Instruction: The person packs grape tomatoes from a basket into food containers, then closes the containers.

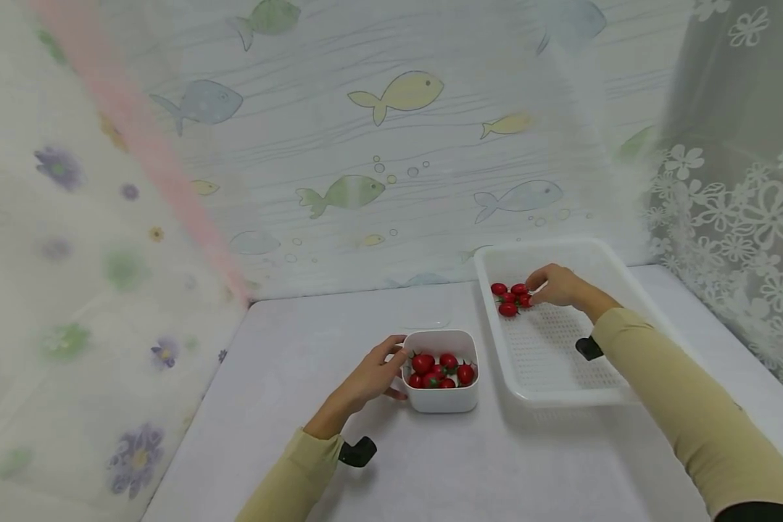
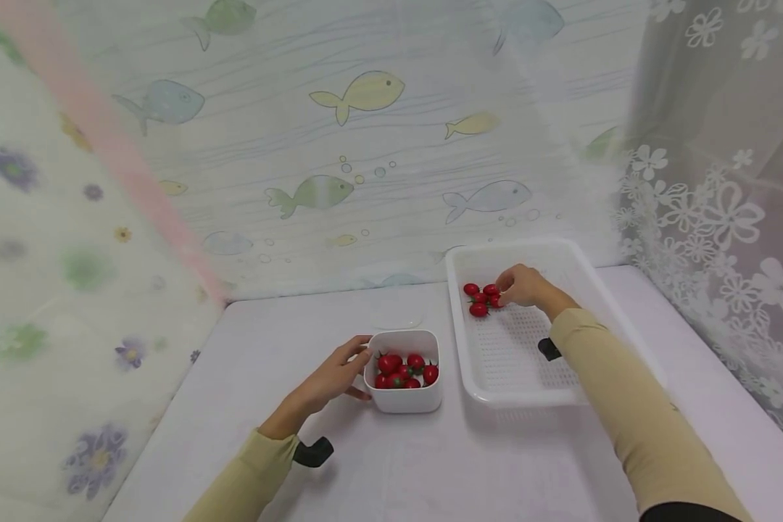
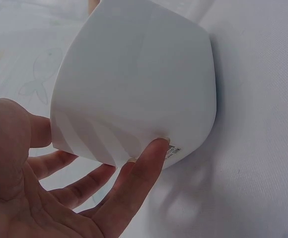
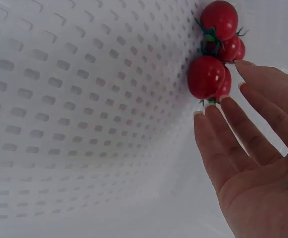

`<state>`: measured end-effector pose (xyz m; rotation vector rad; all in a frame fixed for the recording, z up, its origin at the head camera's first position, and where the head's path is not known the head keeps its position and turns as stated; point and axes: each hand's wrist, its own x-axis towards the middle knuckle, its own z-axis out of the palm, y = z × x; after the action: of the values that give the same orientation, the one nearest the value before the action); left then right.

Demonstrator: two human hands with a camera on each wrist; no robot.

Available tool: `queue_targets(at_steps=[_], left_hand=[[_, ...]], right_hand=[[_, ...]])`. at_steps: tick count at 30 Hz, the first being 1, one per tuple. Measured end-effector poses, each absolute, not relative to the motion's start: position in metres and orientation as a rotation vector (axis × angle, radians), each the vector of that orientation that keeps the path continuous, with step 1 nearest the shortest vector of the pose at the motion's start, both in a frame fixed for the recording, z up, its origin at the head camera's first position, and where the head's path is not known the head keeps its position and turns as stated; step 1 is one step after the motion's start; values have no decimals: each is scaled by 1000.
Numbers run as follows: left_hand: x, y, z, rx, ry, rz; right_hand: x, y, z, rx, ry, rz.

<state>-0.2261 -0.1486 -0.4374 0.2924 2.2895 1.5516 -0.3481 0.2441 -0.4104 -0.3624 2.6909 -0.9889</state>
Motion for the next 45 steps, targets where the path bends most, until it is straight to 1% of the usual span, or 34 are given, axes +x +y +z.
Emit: queue_targets(at_steps=[9,15,19,29,45], left_hand=[[-226,-149,-437,288,2293,1551],[-226,-148,-438,295,2294,1555],[-225,-148,-438,307,2290,1561],[-224,-149,-436,302,2289,1565],[-223,-148,-437,307,2292,1565]], right_hand=[[-354,233,-418,-404,2723,-887],[-358,230,-425,-335,2713,-841],[-355,230,-423,-294,2661,-848],[-343,235,-408,-201,2549,-1005],[-329,246,-393,-245,2346,-1362]])
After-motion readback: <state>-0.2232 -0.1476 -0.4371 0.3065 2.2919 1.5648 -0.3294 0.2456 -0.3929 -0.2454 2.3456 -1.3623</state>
